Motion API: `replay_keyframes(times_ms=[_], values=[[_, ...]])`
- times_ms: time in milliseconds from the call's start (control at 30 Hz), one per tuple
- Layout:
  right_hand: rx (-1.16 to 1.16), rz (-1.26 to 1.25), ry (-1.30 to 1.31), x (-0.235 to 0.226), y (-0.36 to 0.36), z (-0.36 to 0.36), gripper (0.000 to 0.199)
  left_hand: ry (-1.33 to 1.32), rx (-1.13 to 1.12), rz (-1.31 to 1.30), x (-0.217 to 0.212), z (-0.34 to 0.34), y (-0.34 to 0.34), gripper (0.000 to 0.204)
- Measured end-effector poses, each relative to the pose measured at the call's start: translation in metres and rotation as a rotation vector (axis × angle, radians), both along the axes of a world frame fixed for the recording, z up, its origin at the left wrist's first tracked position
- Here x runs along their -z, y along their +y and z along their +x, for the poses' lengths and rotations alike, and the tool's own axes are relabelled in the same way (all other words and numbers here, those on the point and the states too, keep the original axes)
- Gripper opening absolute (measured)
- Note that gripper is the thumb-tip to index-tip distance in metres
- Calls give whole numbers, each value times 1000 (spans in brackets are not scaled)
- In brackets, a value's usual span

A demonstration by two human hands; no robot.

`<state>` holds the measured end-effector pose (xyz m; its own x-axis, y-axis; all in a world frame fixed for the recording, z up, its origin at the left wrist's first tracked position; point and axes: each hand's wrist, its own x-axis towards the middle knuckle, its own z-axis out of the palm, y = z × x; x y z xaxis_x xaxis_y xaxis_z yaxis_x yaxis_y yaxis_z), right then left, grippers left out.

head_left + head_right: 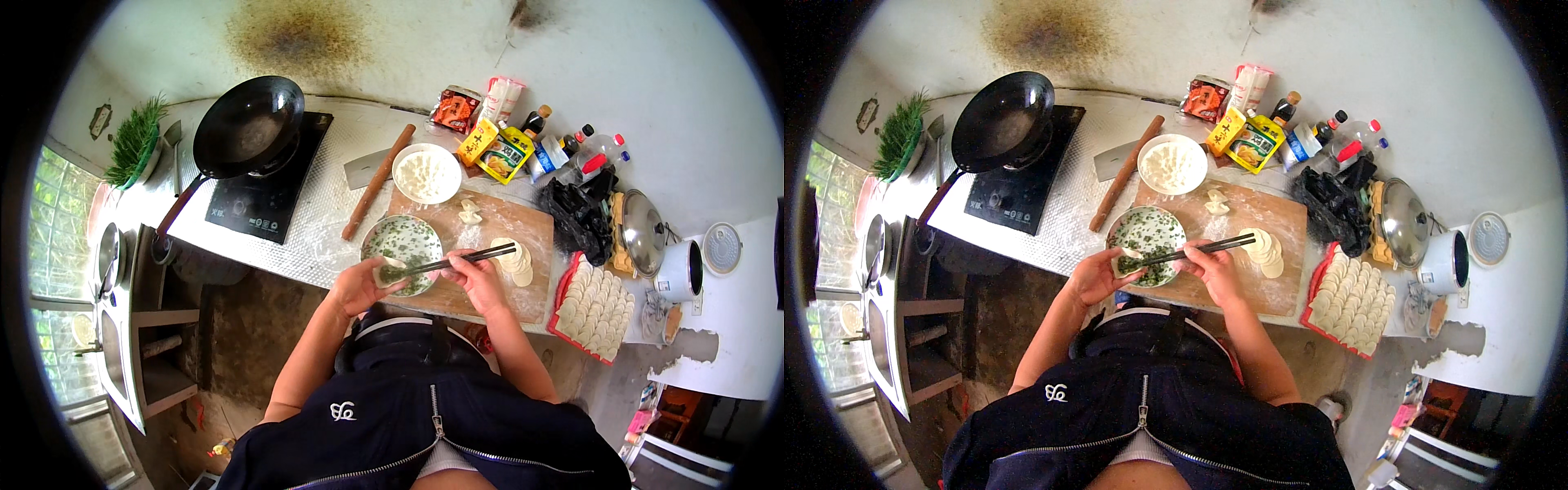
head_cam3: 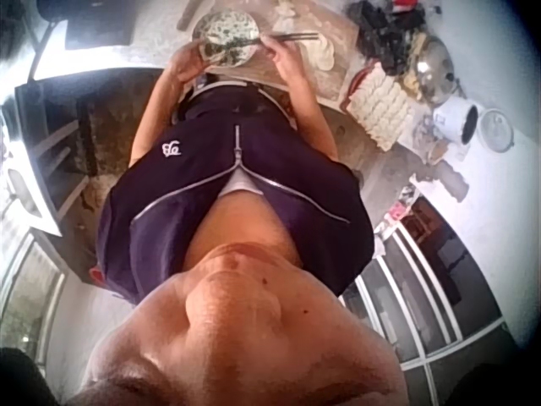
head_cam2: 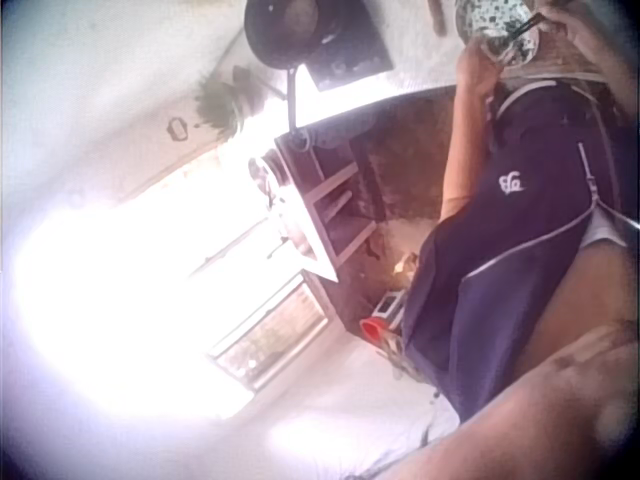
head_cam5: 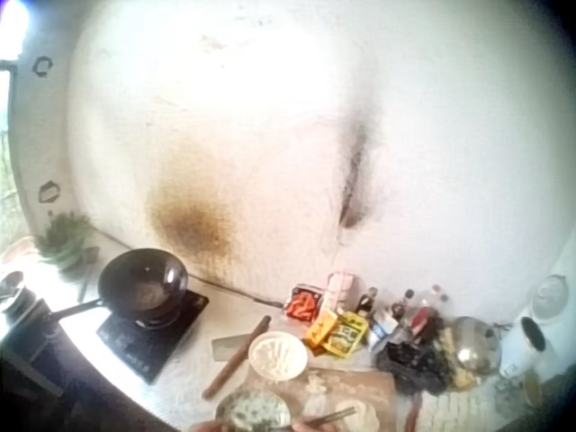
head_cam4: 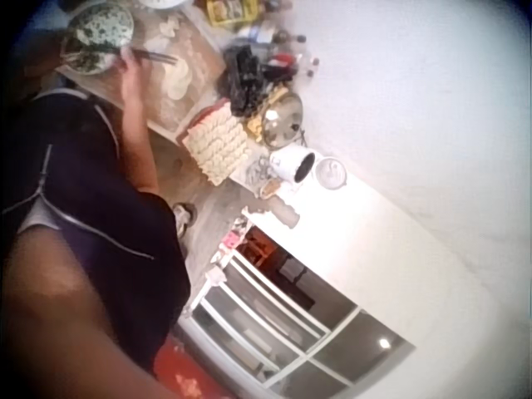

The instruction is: The person fills and folds dumplings by hand, using chopsticks to place filling onto dough wrappers and pinching the edges to seal them before placing them on a tray.

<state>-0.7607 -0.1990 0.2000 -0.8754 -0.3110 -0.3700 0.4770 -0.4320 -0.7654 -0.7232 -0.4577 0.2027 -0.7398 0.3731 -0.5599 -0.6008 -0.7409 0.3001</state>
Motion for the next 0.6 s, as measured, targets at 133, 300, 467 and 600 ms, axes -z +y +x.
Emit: replay_keyframes(times_ms=[133,300,467,600], values=[[-57,61,58,-3,-3,1,18,4,56,-21,3,1,1,41],[82,-51,-13,3,3,-2,18,-7,-23,-29,9,0,-4,39],[224,-99,-105,52,14,-5,29,-1,-162,-108,17,0,-10,37],[364,87,-96,101,2,-2,32,53,-196,-180,19,-3,-14,40]])
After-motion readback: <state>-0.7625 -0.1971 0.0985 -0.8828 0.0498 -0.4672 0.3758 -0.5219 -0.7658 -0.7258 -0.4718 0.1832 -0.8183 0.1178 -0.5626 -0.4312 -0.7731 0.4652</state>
